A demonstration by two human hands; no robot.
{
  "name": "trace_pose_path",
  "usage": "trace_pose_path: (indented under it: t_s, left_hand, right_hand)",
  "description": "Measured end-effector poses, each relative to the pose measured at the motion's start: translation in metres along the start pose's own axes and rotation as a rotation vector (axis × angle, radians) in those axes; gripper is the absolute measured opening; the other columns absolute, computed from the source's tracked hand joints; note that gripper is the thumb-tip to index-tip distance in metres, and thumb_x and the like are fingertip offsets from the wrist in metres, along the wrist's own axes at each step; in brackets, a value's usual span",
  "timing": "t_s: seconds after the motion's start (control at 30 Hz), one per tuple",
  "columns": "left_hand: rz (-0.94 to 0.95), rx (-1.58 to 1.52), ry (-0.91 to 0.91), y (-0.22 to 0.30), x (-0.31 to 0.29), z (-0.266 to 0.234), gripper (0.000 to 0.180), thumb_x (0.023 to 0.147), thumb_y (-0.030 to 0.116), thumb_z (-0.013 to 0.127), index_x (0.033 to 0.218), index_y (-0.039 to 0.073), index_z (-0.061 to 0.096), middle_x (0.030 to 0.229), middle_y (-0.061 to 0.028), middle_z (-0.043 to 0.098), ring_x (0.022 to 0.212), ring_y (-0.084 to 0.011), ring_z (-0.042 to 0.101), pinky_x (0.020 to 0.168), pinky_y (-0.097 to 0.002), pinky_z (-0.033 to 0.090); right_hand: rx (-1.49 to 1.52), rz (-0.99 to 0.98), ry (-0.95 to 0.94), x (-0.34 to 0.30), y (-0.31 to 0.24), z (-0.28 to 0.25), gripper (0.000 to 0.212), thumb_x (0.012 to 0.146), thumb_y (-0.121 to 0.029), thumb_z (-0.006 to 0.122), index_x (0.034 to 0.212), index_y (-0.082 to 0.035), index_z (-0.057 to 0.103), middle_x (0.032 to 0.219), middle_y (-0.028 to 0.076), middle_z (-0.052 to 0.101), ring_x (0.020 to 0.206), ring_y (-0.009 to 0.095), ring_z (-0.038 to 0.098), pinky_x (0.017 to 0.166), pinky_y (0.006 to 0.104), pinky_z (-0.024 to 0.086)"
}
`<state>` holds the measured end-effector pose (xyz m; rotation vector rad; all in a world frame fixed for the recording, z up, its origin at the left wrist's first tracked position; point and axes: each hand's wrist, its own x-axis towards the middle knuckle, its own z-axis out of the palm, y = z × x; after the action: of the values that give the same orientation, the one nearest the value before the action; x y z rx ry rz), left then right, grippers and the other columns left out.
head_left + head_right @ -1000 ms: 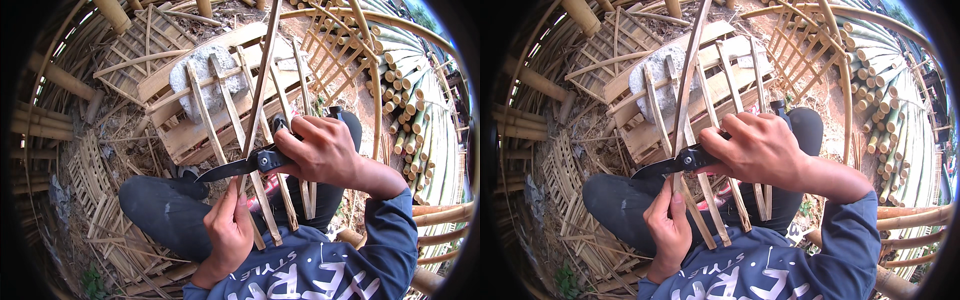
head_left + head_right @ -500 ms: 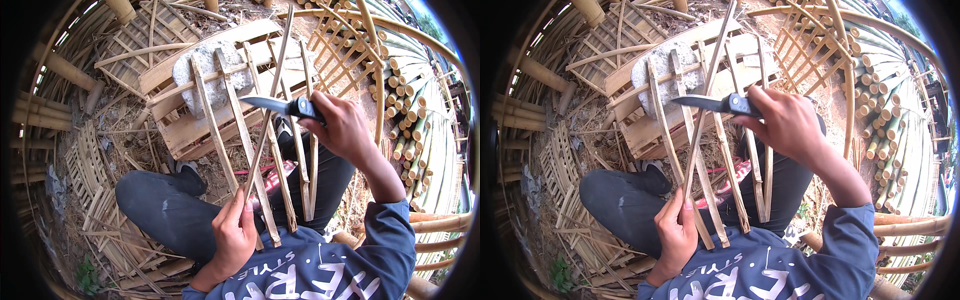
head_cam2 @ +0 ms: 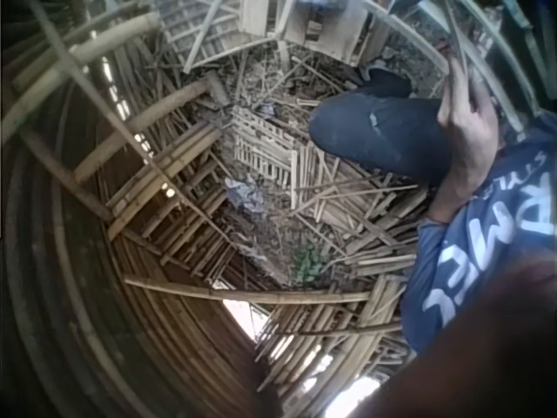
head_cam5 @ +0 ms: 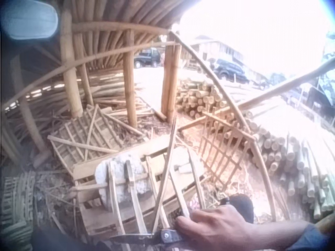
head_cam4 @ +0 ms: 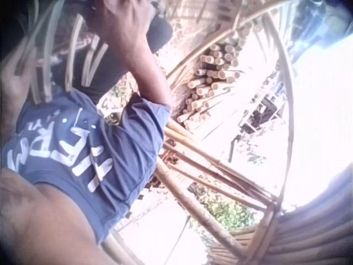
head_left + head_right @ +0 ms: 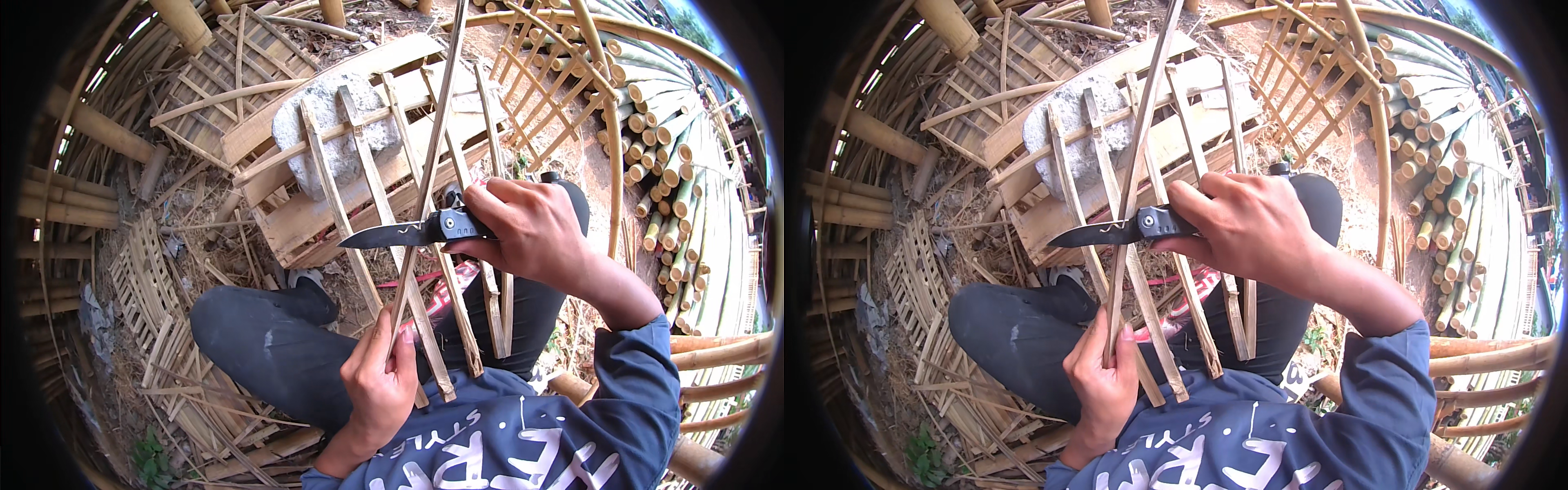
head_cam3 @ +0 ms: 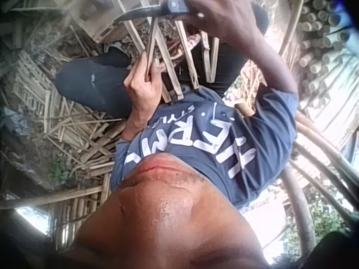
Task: The person carves and whittles bamboo strips using a small knife to shape them for a wooden structure, working in an outdoor manufacturing environment.
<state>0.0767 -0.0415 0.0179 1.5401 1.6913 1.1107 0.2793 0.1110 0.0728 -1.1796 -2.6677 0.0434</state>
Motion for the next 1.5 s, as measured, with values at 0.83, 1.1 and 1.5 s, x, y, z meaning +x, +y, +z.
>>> trace_pose_path:
  t_s: [0.83, 1.1, 1.5]
  left_hand:
    - [0.137, -0.029, 0.064, -0.022, -0.008, 0.001, 0.032, 0.096, -0.002, 0.061, 0.127, -0.01, 0.065, 0.087, -0.0158, 0.069, 0.061, -0.0129, 0.06, 0.054, -0.0289, 0.047]
    - [0.024, -0.157, 0.042, -0.022, -0.018, -0.005, 0.034, 0.101, 0.006, 0.06, 0.131, -0.011, 0.061, 0.089, -0.0063, 0.067, 0.069, -0.0022, 0.051, 0.056, -0.0207, 0.04]
    - [-0.008, -0.123, -0.066, -0.007, -0.01, 0.009, 0.03, 0.098, 0.006, 0.065, 0.122, -0.012, 0.063, 0.083, -0.0181, 0.068, 0.062, -0.0214, 0.066, 0.054, -0.0333, 0.049]
  right_hand:
    - [0.004, 0.066, 0.174, 0.006, 0.047, -0.015, 0.044, 0.1, -0.048, 0.061, 0.091, -0.006, 0.052, 0.059, 0.011, 0.052, 0.053, 0.034, 0.057, 0.054, 0.0473, 0.044]
    - [-0.112, 0.344, 0.273, -0.004, 0.083, -0.017, 0.041, 0.102, -0.042, 0.061, 0.091, -0.003, 0.057, 0.06, 0.017, 0.057, 0.058, 0.039, 0.061, 0.058, 0.0486, 0.045]
    - [0.094, -0.003, 0.008, -0.017, 0.008, -0.012, 0.044, 0.093, -0.051, 0.068, 0.097, -0.009, 0.057, 0.069, 0.008, 0.059, 0.055, 0.031, 0.063, 0.049, 0.0428, 0.047]
